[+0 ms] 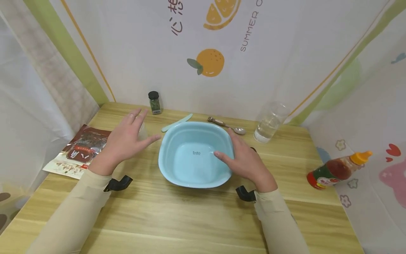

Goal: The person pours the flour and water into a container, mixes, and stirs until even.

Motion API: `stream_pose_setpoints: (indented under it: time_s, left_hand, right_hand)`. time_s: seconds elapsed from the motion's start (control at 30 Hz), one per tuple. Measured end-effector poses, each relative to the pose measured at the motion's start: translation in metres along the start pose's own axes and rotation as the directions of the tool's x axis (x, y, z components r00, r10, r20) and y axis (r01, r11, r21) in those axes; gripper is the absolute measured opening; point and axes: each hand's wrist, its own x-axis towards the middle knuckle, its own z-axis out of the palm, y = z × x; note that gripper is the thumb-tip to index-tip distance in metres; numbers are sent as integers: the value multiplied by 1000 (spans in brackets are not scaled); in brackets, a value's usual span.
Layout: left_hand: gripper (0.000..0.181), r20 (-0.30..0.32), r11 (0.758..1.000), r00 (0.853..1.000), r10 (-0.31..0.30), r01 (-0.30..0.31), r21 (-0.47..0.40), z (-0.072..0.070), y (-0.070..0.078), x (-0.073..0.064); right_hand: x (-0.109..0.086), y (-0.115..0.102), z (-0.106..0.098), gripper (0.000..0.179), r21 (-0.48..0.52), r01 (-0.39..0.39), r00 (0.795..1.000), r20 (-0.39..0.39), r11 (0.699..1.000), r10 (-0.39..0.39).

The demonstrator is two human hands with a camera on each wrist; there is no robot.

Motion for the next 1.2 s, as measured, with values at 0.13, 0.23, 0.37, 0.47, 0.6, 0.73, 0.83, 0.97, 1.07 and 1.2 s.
stream_pose_setpoints:
  time_s: [0.13,0.23,0.37,0.47,0.6,0.73,0.83,0.97,1.07,1.2]
  left_hand:
    - [105,-4,999,999,-43,43,-30,-1,-11,-1]
    - [105,8,994,996,-92,92,-65,-2,-20,-2]
    - [108,8,982,988,-156,156,-106,-2,-34,-6]
    - [112,-1,971,981,-195,193,-139,-2,-41,-8]
    - [116,-23,962,975,-223,216,-165,-2,-48,-8]
    - [120,0,952,968,-252,248,-178,-4,-52,-6]
    - [124,37,940,959,-281,283,-192,-3,-55,-4]
    - [127,75,920,949,-306,315,-233,0,-61,-1]
    - [129,85,905,948,-307,318,-281,2,-67,-1]
    - [131,95,886,950,-299,313,-341,4,-75,-2]
  right_hand:
    - [1,5,0,101,53,-3,1000,0,999,3]
    - [3,7,2,100,101,5,1000,-4,995,-5]
    - [7,8,4,96,171,15,1000,-5,985,-14]
    - [10,10,7,93,221,20,1000,-5,975,-19]
    - [11,14,10,89,292,21,1000,-3,956,-21]
    - [9,20,13,84,354,32,999,-8,935,-32]
    - [8,25,14,81,379,42,999,-12,924,-40]
    - [6,31,15,80,401,41,999,-6,915,-42]
    - [6,35,15,79,406,38,999,5,913,-44]
    - [8,40,18,77,409,49,998,15,911,-61]
